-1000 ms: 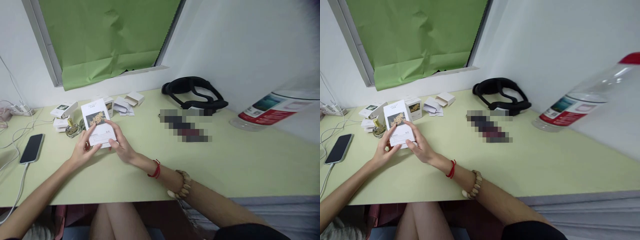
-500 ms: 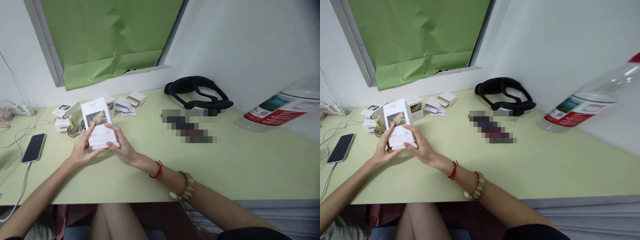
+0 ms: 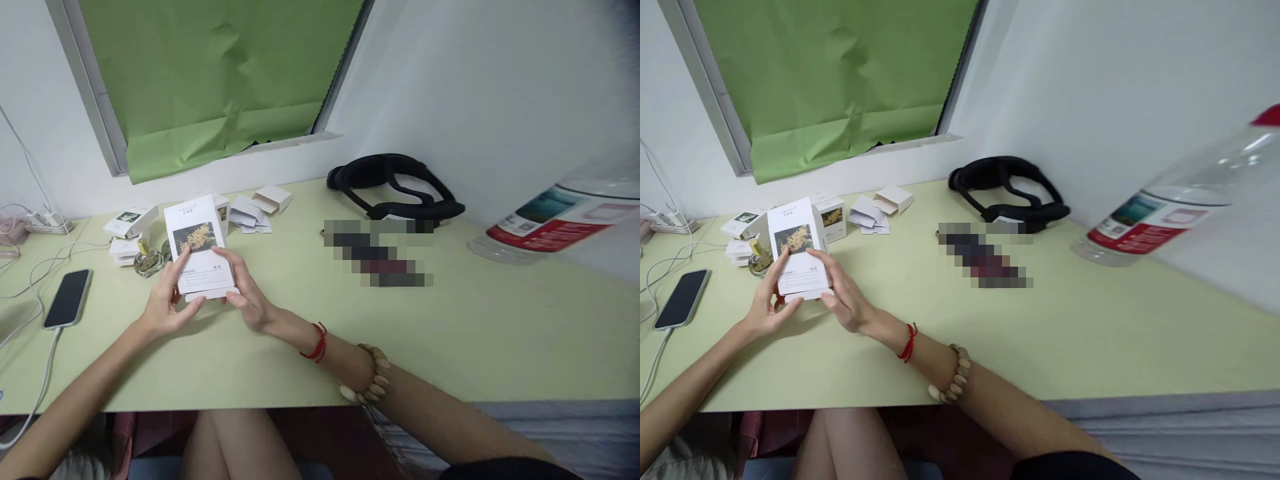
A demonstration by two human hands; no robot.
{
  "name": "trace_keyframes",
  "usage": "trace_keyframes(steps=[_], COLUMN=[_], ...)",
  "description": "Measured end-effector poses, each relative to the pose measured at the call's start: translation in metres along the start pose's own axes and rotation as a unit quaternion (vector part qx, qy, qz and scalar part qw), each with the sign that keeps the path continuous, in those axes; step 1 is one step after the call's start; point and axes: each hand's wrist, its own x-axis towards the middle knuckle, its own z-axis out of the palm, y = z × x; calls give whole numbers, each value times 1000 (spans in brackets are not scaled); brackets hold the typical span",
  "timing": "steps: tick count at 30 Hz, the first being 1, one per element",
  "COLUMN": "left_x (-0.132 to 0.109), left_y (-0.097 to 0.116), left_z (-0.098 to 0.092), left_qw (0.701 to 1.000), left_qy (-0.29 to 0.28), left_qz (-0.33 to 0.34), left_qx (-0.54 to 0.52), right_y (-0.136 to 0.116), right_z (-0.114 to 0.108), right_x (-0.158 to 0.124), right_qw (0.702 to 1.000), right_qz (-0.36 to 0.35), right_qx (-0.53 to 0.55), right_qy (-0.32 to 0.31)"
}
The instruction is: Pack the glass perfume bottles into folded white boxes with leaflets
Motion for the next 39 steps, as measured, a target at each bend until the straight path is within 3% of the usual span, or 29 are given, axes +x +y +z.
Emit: trace_keyframes(steps=[6, 14, 22, 29, 35, 39], left_x=[-2, -4, -7, -5, -4, -4], left_y=[-1, -2, -7, -8, 2, 8], left_z=[-4, -2, 3, 1, 4, 6], left_qw=[1000, 999, 993, 993, 994, 996], left_qy=[-15, -10, -1, 11, 9, 19], left_qz=[18, 12, -39, -28, -46, -50], left_qx=[-5, -43, -113, -117, -100, -76], right_y=[-1, 3, -3, -1, 9, 14], right_z=[-1, -3, -7, -7, -8, -7], right_x=[1, 2, 4, 5, 4, 2], right_qw=[1000, 999, 999, 1000, 993, 991], right_qz=[9, -38, 14, -29, -94, -98], right_qx=[-4, 3, 35, -10, -78, -90], right_qy=[-10, -10, -5, -6, 3, 13])
